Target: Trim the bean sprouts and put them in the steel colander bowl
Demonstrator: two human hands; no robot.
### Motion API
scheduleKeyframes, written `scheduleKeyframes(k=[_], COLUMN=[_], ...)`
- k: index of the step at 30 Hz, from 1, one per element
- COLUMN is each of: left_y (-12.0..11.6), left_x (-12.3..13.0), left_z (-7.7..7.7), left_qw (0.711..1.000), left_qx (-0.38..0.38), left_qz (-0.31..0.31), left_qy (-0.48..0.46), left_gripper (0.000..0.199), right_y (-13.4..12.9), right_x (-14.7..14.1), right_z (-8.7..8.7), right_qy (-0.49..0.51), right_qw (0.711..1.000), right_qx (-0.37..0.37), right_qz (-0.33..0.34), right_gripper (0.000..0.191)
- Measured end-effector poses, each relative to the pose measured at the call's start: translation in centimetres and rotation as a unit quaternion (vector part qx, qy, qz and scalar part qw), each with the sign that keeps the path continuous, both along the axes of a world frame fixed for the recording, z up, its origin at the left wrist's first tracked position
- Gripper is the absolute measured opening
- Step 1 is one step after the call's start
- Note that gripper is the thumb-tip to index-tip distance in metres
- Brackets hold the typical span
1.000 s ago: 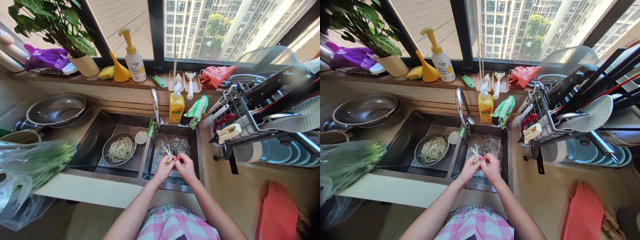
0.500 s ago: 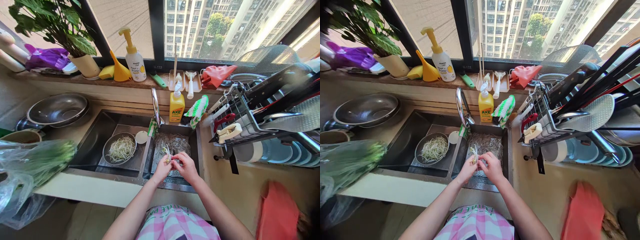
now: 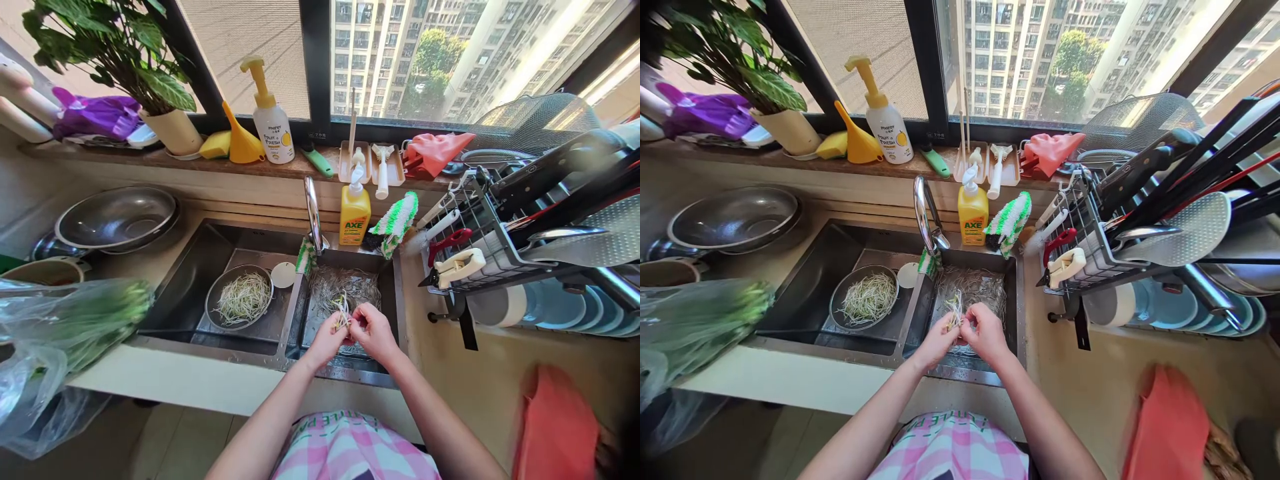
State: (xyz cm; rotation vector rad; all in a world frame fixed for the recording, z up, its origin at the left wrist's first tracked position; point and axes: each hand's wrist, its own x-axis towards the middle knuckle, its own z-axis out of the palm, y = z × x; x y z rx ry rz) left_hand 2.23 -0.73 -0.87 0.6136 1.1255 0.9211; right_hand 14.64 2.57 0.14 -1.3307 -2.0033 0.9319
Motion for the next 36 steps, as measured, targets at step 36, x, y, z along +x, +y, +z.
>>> scheduleKeyframes(k=[36], left_y=[-3.9], left_x=[-12.1], left_z=[-0.6], left_qw=[0.934], left_qx=[0.020], left_qz=[-0.089], left_qy=[-0.346], left_gripper=[0.031], right_y=[-0.5], right_x=[-7.0], right_z=[-3.9], right_qy=[0.265], right_qw=[0.895], right_qx=[-0.323], right_qz=[0.158], right_gripper=[0.041])
